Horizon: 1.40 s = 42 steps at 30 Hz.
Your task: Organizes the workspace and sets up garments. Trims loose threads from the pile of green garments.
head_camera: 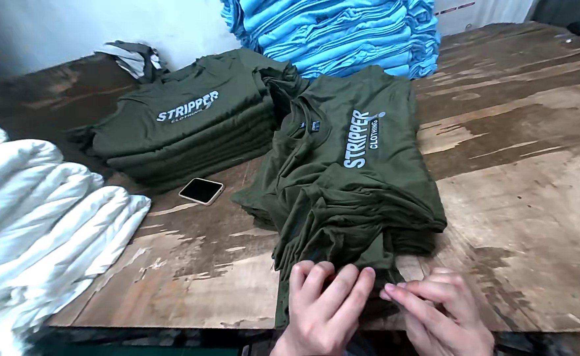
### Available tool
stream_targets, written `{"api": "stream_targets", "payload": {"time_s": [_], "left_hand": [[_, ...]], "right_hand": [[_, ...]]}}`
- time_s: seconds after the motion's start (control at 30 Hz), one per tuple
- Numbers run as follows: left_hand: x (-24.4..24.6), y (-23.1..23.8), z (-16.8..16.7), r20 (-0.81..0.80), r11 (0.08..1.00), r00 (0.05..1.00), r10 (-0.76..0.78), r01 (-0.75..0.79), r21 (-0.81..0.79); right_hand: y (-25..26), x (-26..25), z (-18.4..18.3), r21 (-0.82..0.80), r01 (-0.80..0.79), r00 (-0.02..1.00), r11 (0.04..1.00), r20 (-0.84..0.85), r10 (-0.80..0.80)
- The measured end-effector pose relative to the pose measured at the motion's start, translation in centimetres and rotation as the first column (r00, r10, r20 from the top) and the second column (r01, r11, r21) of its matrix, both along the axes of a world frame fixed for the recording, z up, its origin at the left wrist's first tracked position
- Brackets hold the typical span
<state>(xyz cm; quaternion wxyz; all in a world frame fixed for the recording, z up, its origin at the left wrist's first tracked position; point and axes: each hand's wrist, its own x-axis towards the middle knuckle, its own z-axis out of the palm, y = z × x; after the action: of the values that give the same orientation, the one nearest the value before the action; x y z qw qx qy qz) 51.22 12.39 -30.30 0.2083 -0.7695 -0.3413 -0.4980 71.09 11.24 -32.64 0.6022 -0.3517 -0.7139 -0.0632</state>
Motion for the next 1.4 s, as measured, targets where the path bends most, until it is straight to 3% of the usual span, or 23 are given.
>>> {"api": "stream_targets", "payload": {"time_s": [0.33,0.5,0.57,0.63,0.73,0.83,0.93,1.0,1.1,1.13,1.17,1.23,1.3,1.4], "left_hand": [[-0.1,-0.6,1.6,-0.119,0.999,0.992,0.033,-0.033,0.001],[0.8,-0.1,1.1,-0.157,1.0,0.987,-0.023,0.023,-0.003],[1.0,0.0,1.5,-0.099,0.998,0.994,-0.04,0.034,-0.056],[1.2,0.1,2.3,-0.063,0.974,0.997,-0.036,0.021,-0.226],[0.2,1.8,3.6,-0.085,0.898,0.995,-0.055,0.012,-0.44],[-1.9,4.4,5.7,-0.02,0.925,0.997,-0.068,0.056,-0.376],[-4.1,6.2,7.2,-0.043,0.947,0.997,-0.063,0.046,-0.317],[-4.9,6.3,7.4,-0.055,0.937,0.997,-0.049,0.027,-0.349],[-4.0,4.6,6.2,-0.053,0.867,0.998,-0.019,-0.01,-0.499],[-3.3,4.0,5.7,-0.067,0.839,0.998,0.013,-0.047,-0.542],[-2.5,3.4,5.4,-0.078,0.823,0.995,0.061,-0.095,-0.561],[-1.4,2.7,4.9,-0.069,0.828,0.982,0.175,-0.185,-0.53],[-0.3,2.5,4.6,-0.014,0.854,0.959,0.283,-0.259,-0.452],[0.9,2.6,4.0,0.041,0.887,0.934,0.356,-0.324,-0.328]], "right_hand": [[-0.4,0.4,-0.2,0.002,-0.037,0.999,0.999,-0.035,0.037],[-0.6,0.4,-0.3,0.019,-0.102,0.994,0.995,-0.022,0.103],[-0.8,0.9,-0.3,0.025,-0.146,0.989,0.989,0.026,0.145],[-1.1,1.7,-0.5,0.03,-0.162,0.985,0.986,0.071,0.16],[-0.9,0.8,-0.5,-0.043,-0.018,0.988,0.999,0.152,0.025],[0.2,-1.3,0.4,-0.186,0.09,0.953,0.978,0.301,-0.031],[0.4,0.4,1.2,-0.2,-0.171,0.915,0.965,0.332,0.231],[-0.7,3.2,2.9,-0.338,-0.284,0.813,0.897,0.412,0.412],[-2.7,6.6,5.8,-0.728,-0.111,0.593,0.677,0.498,0.633],[-3.0,7.0,6.3,-0.783,-0.034,0.564,0.62,0.498,0.659],[-3.1,7.0,6.4,-0.783,0.004,0.583,0.622,0.508,0.635],[-2.9,5.7,5.9,-0.634,-0.009,0.735,0.773,0.52,0.436],[-1.7,2.7,4.6,-0.426,-0.016,0.904,0.905,0.381,0.196],[0.5,-1.6,2.7,-0.312,0.053,0.951,0.949,0.305,0.047]]}}
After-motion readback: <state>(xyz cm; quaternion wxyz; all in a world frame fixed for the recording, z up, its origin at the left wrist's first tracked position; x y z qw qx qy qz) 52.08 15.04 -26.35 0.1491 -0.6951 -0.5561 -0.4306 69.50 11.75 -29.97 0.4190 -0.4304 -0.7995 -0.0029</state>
